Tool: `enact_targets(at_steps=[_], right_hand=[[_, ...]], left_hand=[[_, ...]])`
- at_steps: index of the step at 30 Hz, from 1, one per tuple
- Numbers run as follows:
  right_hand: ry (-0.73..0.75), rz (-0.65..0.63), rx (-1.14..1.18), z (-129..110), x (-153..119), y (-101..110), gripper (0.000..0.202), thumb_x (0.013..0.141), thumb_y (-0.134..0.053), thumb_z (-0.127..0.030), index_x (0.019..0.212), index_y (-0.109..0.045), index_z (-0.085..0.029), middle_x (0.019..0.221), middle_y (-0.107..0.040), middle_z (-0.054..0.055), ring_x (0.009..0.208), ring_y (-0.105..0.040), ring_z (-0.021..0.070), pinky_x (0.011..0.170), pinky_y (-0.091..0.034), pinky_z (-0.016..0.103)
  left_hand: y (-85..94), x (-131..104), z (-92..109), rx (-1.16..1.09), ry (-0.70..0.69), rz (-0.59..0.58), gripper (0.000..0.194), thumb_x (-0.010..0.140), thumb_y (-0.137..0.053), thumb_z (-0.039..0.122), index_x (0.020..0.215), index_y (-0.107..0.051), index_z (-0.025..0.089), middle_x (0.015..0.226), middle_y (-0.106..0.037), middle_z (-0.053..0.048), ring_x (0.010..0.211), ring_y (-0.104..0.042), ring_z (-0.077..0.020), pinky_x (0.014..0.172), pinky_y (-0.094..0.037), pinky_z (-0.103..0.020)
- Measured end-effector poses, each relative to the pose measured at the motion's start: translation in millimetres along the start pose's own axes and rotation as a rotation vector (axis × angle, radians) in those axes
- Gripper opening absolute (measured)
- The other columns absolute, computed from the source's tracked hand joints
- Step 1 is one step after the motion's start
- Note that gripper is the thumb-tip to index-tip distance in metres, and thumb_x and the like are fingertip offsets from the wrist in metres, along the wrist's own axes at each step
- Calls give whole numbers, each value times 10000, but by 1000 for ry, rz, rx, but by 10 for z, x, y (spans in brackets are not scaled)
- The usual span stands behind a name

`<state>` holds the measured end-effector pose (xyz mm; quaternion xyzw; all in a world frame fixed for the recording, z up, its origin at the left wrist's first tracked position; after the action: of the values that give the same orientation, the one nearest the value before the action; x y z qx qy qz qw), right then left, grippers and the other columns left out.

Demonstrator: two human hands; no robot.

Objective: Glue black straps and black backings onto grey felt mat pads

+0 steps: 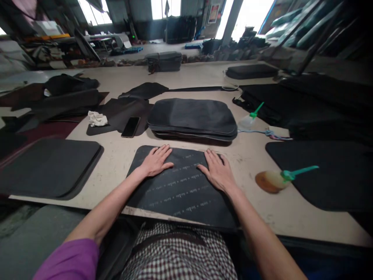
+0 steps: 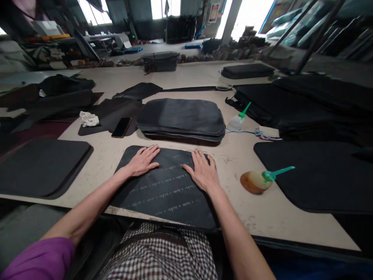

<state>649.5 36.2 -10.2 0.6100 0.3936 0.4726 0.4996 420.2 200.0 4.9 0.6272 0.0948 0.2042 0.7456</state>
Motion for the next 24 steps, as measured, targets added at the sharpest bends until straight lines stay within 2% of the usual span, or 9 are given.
enact_targets(at_steps=[4, 9, 12, 14, 15, 18, 21, 24], right_hand=[[-27, 12, -4, 93, -84, -82, 752, 1084, -183, -597, 1621, -313, -87, 1680, -286, 155, 1564, -235, 267, 1270, -127, 541], [-210, -13, -3, 338, -174, -83, 764, 1081, -187, -605, 1612, -320, -71, 1676, -291, 169, 1556, -247, 280, 1255, -154, 558], [-298, -10, 4, 403, -223, 6, 772, 1080, -204, -599, 1592, -345, -39, 1653, -322, 208, 1537, -284, 319, 1232, -202, 574], [-326, 55, 1, 342, -286, 151, 790, 1076, -231, -594, 1573, -352, 7, 1622, -352, 264, 1517, -307, 373, 1209, -235, 591], [-319, 101, -3, 272, -336, 237, 801, 1075, -244, -591, 1567, -344, 33, 1613, -352, 287, 1512, -309, 393, 1204, -245, 589], [-190, 177, -3, -65, -561, 410, 816, 1076, -266, -585, 1594, -274, 45, 1646, -287, 281, 1537, -265, 385, 1228, -231, 549], [-39, 111, 17, -364, -844, 338, 775, 1079, -266, -584, 1638, -237, -49, 1667, -288, 212, 1559, -244, 338, 1249, -203, 540], [-6, 44, 7, -410, -1002, 168, 741, 1081, -280, -578, 1623, -297, -71, 1657, -324, 193, 1553, -268, 318, 1249, -211, 535]], left_hand=[[-29, -160, -398, 37, 87, -25, 742, 1037, -355, 633, 1639, -299, 203, 1720, -239, -135, 1599, -222, -263, 1282, -173, -459], [76, -502, -900, 87, 301, -34, 746, 1043, -316, 626, 1640, -284, 179, 1716, -240, -154, 1599, -220, -277, 1277, -166, -523], [182, -682, -1060, 134, 451, -12, 730, 1048, -304, 608, 1621, -324, 157, 1697, -282, -178, 1587, -250, -304, 1262, -169, -577], [275, -769, -995, 177, 504, 54, 738, 1050, -303, 595, 1613, -334, 119, 1689, -285, -208, 1583, -257, -329, 1255, -171, -598], [313, -803, -895, 193, 494, 93, 745, 1051, -304, 589, 1616, -320, 104, 1691, -271, -216, 1584, -251, -334, 1256, -175, -594], [304, -890, -418, 166, 329, 147, 766, 1042, -338, 594, 1646, -258, 129, 1709, -240, -182, 1594, -231, -315, 1272, -191, -542], [140, -1008, -15, 85, 188, 111, 758, 1014, -427, 614, 1650, -282, 228, 1701, -294, -127, 1581, -275, -305, 1280, -205, -513], [-7, -1086, 61, 82, 185, 70, 731, 1011, -447, 609, 1642, -305, 268, 1694, -315, -116, 1570, -300, -310, 1277, -196, -537]])
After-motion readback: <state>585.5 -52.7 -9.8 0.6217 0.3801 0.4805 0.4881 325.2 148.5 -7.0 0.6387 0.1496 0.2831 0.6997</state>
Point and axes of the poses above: each hand's wrist, its own x-axis towards the middle knuckle, its own y-axis out of the back of the hand, z = x × y, the point moved 5 cm from there along x, towards the middle knuckle
